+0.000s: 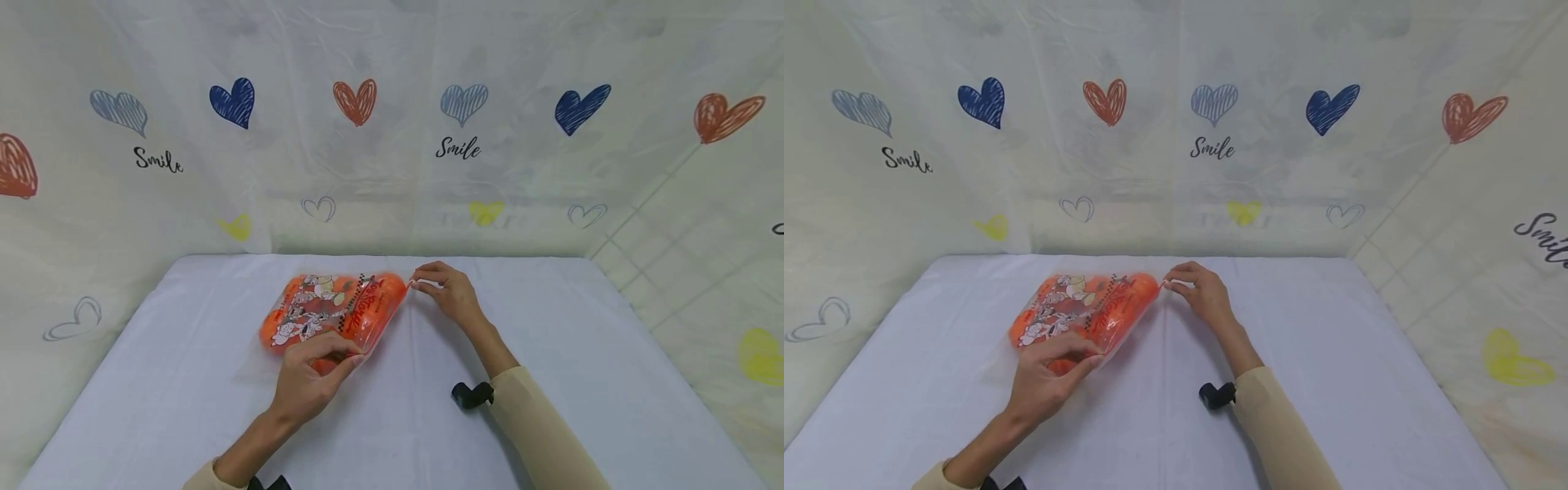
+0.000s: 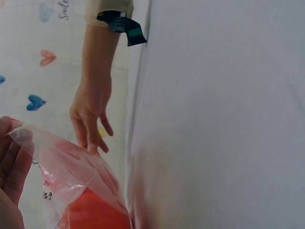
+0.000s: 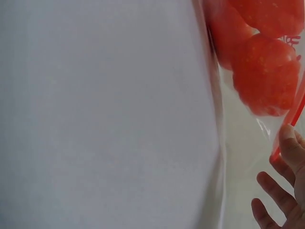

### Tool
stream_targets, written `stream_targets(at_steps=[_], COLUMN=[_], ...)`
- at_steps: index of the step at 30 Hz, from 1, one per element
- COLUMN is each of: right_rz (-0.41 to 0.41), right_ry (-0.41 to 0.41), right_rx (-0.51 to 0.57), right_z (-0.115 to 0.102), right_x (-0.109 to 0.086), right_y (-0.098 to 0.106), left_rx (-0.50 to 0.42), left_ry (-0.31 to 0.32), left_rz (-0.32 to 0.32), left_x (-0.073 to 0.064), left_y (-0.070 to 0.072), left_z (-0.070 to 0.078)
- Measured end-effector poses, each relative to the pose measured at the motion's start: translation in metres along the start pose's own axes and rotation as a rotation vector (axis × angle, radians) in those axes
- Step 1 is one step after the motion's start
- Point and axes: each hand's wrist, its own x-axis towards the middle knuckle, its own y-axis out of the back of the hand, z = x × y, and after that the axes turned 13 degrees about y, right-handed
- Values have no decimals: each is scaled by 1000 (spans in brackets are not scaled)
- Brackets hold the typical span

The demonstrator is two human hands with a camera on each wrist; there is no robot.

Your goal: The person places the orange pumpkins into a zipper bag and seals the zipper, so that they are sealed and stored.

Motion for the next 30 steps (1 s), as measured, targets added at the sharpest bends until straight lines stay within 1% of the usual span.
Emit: stream_targets(at_steps=[3,10,17,22,25,30], right_rz=[3,6,16,31,39,62], right_ry=[-5,-7,-46,-59,-46,-37], right_rx=[2,-21,-6,32,25,3], right_z=[0,5,10,12,12,13], right_x=[1,5,5,5,6,8], right_y=[1,3,3,4,6,7], left_rx=[1,-5,-9,-21,-23,-24], left_ry=[6,-23,18,0,-14,-14], left_rz=[-9,-3,-19,-31,-30,-32], left_x=[1,1,-1,-2,-2,-1], left_y=[0,0,1,1,1,0], left_z=[1,1,3,4,4,3])
